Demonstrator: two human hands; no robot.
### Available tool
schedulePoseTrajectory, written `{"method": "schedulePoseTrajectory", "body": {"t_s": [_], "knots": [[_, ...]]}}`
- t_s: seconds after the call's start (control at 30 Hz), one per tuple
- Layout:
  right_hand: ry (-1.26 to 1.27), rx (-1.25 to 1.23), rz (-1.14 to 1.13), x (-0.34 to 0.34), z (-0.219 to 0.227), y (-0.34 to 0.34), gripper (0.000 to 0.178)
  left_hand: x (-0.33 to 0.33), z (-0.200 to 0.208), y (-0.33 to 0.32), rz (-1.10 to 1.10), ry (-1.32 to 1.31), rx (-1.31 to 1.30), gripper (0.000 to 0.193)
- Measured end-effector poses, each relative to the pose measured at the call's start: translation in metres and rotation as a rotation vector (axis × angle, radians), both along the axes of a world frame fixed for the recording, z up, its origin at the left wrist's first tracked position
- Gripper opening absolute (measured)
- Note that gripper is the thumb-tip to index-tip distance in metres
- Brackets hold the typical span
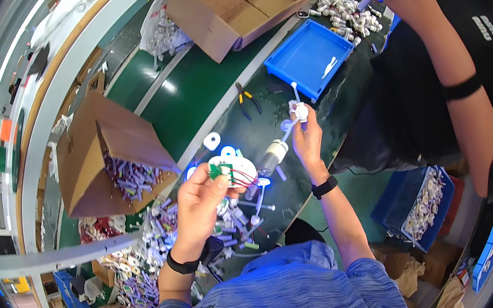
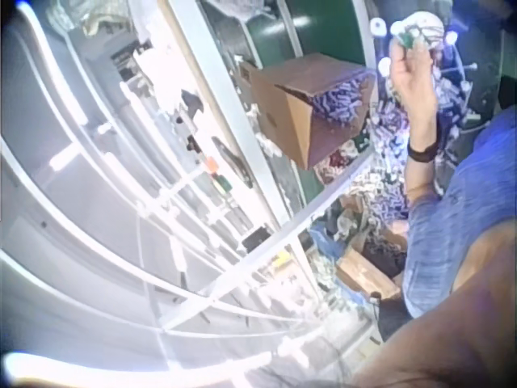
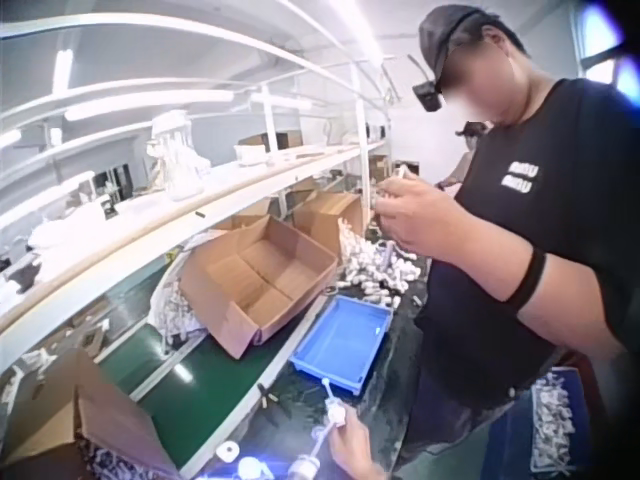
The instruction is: Assembling small electronic components including PCBs and light modules at a factory workbench.
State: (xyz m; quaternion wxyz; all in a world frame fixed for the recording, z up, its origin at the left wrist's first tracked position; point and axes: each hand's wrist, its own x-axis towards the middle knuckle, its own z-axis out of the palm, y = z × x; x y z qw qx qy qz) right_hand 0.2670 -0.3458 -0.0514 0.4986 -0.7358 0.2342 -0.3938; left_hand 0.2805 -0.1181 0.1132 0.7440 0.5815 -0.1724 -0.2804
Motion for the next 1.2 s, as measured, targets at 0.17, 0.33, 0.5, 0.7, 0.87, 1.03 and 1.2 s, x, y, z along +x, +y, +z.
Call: {"method": "schedulePoseTrajectory", "body": {"t_s": [0.17, 0.33, 0.5, 0.7, 0.87, 1.03, 1.2], "knots": [[0.059, 0.017, -0.059, 0.049, -0.027, -0.058, 0.028, 0.037, -0.033, -0.057, -0.029, -0.002, 0.033, 0.020], [0.182, 0.053, -0.096, 0.078, -0.063, -0.102, 0.031, 0.082, -0.071, -0.109, -0.033, 0.002, 0.095, 0.018], [0.247, 0.221, -0.067, 0.095, -0.075, -0.120, 0.029, 0.110, -0.091, -0.139, -0.043, 0.016, 0.069, 0.019], [0.191, 0.282, -0.065, 0.104, -0.086, -0.134, 0.029, 0.121, -0.113, -0.151, -0.006, 0.073, 0.088, 0.019], [0.227, 0.304, -0.097, 0.107, -0.096, -0.137, 0.034, 0.122, -0.118, -0.152, 0.023, 0.070, 0.088, 0.019], [0.262, 0.286, -0.093, 0.106, -0.091, -0.133, 0.034, 0.123, -0.122, -0.149, 0.037, 0.073, 0.090, 0.019], [0.283, 0.289, -0.091, 0.105, -0.088, -0.130, 0.033, 0.122, -0.121, -0.147, 0.029, 0.060, 0.107, 0.020]]}}
